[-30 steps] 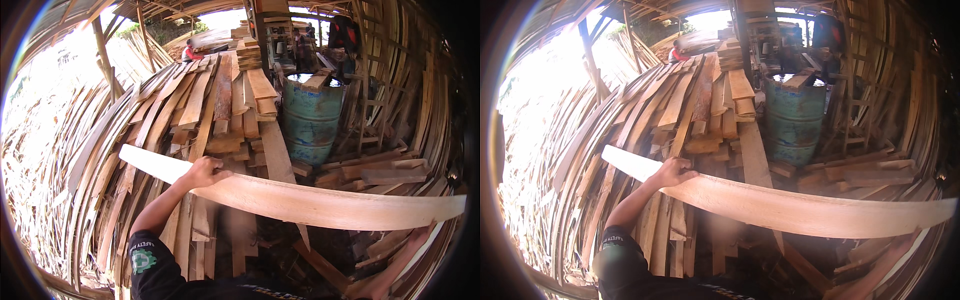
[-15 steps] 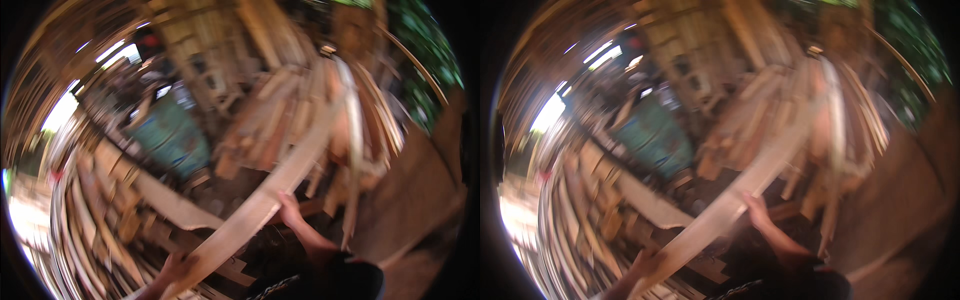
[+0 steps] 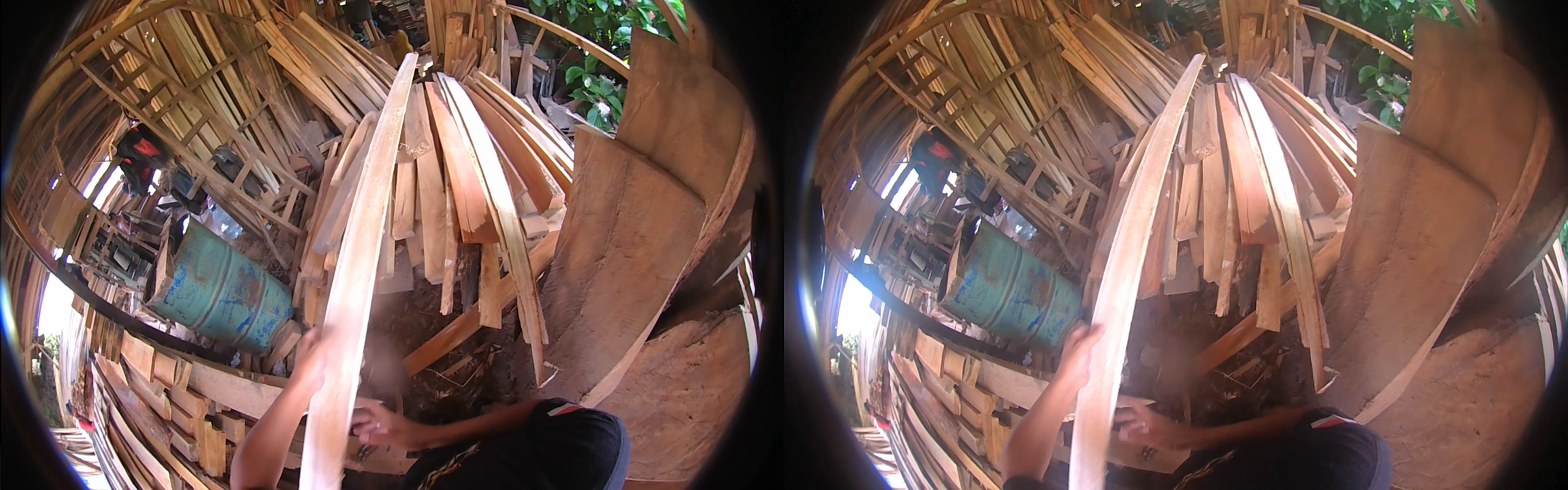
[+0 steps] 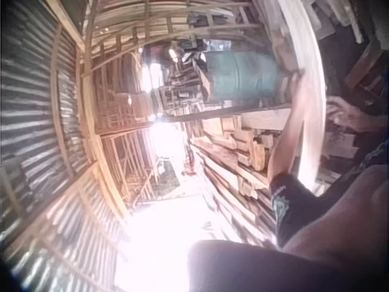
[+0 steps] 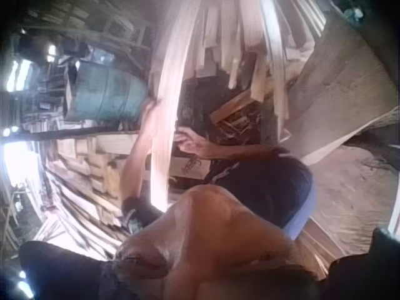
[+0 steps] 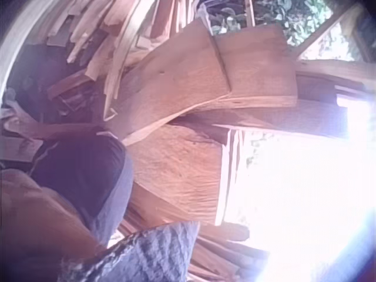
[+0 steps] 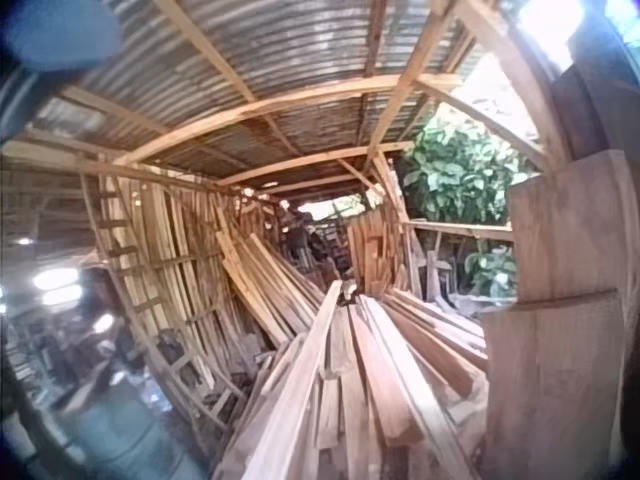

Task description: The person repeatedly picks up long wooden planks from a large pile, turns them over, and places them back into the stack. The task involves handling the wood by hand without using any tools.

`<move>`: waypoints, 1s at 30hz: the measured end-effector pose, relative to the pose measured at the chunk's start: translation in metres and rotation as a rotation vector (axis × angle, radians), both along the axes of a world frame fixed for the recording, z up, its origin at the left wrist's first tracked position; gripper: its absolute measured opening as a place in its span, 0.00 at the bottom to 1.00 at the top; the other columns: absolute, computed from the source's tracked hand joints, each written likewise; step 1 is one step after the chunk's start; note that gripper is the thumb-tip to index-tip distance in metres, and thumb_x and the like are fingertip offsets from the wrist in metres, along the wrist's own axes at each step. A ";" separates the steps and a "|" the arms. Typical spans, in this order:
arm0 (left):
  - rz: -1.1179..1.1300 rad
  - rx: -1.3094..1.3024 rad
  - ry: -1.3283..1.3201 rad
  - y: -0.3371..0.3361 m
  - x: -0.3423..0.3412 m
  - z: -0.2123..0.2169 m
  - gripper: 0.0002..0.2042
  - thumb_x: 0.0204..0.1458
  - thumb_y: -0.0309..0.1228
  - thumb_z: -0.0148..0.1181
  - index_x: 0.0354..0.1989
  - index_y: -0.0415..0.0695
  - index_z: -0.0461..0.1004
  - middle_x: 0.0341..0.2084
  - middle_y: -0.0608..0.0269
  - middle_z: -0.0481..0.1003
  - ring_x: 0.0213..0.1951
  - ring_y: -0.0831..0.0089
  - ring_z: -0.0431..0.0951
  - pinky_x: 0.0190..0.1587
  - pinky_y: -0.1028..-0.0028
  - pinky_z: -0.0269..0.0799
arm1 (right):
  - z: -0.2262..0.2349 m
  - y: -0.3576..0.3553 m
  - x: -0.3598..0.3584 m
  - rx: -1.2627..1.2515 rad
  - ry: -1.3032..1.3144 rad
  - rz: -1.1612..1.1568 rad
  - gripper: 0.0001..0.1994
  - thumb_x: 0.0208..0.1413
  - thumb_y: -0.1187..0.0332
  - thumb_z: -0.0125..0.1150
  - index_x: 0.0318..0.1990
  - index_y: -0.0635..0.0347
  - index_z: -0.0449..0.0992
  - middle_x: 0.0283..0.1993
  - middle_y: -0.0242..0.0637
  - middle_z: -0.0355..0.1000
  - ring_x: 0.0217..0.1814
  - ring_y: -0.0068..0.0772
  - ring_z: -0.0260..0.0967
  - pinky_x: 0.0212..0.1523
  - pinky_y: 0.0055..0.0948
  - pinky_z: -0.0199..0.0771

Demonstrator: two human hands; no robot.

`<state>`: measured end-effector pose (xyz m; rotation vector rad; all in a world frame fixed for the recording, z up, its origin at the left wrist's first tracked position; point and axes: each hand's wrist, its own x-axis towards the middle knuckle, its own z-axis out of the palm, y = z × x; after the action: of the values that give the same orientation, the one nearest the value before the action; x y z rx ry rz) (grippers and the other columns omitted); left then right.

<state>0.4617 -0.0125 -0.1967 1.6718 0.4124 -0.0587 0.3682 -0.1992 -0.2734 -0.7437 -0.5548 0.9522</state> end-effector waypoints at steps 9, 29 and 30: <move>-0.063 0.168 -0.092 -0.062 0.130 -0.072 0.20 0.52 0.40 0.60 0.45 0.35 0.73 0.40 0.51 0.75 0.44 0.67 0.73 0.47 0.70 0.67 | -0.047 0.015 0.020 -0.100 -0.095 -0.656 0.30 0.55 0.74 0.59 0.62 0.67 0.52 0.53 0.43 0.66 0.54 0.30 0.66 0.55 0.32 0.67; -0.354 -0.227 0.507 -0.053 -0.061 -0.053 0.26 0.54 0.40 0.59 0.57 0.38 0.63 0.47 0.58 0.72 0.47 0.71 0.74 0.48 0.70 0.70 | -0.130 -0.061 0.374 -0.136 0.367 -0.881 0.07 0.44 0.73 0.58 0.32 0.65 0.75 0.28 0.41 0.72 0.26 0.35 0.72 0.31 0.34 0.75; -0.316 -0.293 0.457 -0.064 -0.064 -0.057 0.24 0.54 0.38 0.60 0.56 0.39 0.65 0.45 0.59 0.73 0.45 0.73 0.74 0.47 0.70 0.71 | -0.127 -0.071 0.372 -0.130 0.297 -0.865 0.10 0.46 0.72 0.59 0.38 0.66 0.74 0.31 0.40 0.73 0.31 0.35 0.73 0.34 0.35 0.75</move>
<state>0.3979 -0.0760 -0.2538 1.4114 0.4510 -0.7128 0.7407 -0.2699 -0.4000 -0.8315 0.1119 0.2743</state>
